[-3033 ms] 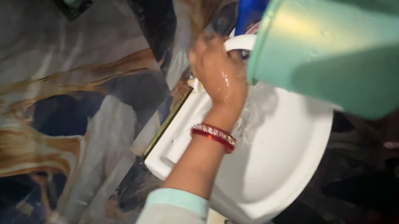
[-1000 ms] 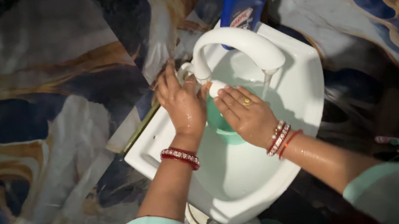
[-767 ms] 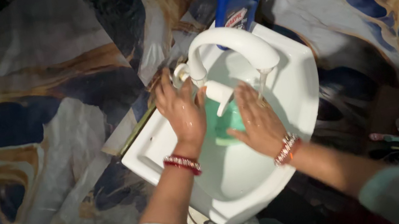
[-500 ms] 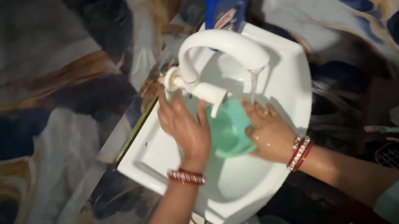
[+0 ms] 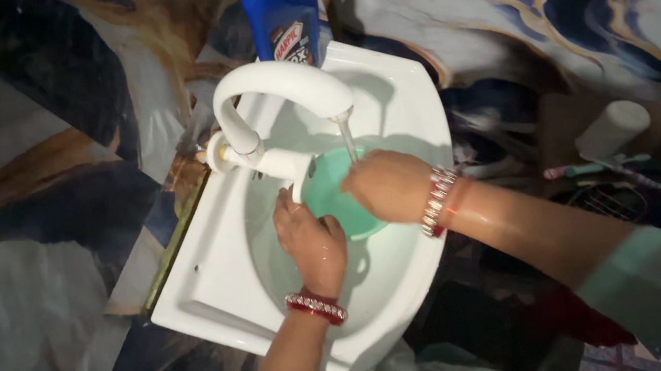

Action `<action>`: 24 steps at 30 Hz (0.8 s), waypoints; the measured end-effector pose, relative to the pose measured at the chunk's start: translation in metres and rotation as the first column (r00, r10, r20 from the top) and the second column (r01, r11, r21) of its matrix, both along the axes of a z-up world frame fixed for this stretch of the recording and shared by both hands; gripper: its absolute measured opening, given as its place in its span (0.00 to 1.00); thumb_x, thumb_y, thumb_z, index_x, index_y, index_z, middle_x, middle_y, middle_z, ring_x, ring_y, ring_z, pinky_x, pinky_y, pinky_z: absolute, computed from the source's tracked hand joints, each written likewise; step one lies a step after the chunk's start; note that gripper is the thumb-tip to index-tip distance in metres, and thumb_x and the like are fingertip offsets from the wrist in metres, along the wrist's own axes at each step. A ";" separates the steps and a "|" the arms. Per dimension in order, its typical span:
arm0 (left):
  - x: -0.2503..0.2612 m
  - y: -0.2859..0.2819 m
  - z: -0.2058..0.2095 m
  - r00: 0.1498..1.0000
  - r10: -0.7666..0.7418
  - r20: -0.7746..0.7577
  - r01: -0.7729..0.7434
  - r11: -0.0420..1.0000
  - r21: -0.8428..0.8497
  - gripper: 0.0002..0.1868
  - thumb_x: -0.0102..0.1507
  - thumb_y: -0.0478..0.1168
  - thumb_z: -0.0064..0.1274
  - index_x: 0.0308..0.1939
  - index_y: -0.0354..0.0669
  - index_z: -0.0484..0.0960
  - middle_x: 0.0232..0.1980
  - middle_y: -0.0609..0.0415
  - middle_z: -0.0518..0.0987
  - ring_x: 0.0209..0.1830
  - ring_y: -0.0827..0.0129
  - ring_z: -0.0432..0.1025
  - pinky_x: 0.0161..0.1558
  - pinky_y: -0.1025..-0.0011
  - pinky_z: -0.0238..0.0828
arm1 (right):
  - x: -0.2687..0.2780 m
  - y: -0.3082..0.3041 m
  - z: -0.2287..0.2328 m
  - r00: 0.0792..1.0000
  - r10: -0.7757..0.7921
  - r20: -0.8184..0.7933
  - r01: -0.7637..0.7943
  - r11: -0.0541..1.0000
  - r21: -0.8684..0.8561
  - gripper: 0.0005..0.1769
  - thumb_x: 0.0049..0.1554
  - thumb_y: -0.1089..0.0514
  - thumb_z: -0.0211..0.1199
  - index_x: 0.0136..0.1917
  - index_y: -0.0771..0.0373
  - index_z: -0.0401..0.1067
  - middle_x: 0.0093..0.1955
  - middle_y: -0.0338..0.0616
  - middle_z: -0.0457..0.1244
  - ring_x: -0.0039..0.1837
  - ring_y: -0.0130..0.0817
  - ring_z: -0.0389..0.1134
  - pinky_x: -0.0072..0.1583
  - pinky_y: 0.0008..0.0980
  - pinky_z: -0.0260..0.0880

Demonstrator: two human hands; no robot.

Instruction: The person cleans a faucet and a small plastic component in a white sink using a toothbrush and liquid cleaner from a blue bottle, then rinses them with water from a green pitcher.

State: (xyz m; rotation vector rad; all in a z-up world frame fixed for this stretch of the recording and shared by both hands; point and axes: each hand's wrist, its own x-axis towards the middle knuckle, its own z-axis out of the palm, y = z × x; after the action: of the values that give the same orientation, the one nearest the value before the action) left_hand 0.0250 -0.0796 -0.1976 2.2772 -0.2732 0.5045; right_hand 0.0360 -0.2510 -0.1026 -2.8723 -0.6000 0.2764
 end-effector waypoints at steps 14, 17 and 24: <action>0.000 0.004 -0.004 0.999 -0.016 -0.037 0.014 0.999 -0.038 0.38 0.53 0.28 0.53 0.68 0.28 0.62 0.69 0.26 0.65 0.70 0.35 0.58 0.70 0.46 0.52 | 0.033 0.019 -0.017 0.952 -0.240 -0.189 0.268 0.953 0.142 0.16 0.54 0.68 0.59 0.51 0.55 0.81 0.52 0.48 0.71 0.57 0.45 0.73 0.60 0.40 0.72; 0.000 0.002 -0.006 1.000 -0.012 0.008 0.012 0.999 -0.033 0.37 0.53 0.28 0.54 0.68 0.28 0.63 0.70 0.27 0.65 0.70 0.35 0.58 0.71 0.46 0.51 | 0.033 0.022 -0.010 0.960 -0.237 -0.147 0.254 0.961 0.110 0.16 0.55 0.68 0.57 0.50 0.56 0.81 0.53 0.46 0.71 0.58 0.45 0.73 0.60 0.41 0.72; 0.007 0.001 -0.008 1.000 0.006 0.011 -0.005 0.997 -0.077 0.36 0.52 0.29 0.54 0.66 0.28 0.66 0.70 0.30 0.66 0.71 0.36 0.58 0.73 0.46 0.49 | 0.038 0.020 0.000 0.964 -0.128 -0.232 0.127 0.992 -0.016 0.20 0.54 0.68 0.56 0.54 0.53 0.80 0.58 0.44 0.70 0.61 0.45 0.71 0.62 0.42 0.71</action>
State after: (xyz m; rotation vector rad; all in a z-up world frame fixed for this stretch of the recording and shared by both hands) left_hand 0.0319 -0.0782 -0.2056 2.2018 -0.2492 0.5226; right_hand 0.0744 -0.2311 -0.1022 -2.8069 -0.3699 0.5822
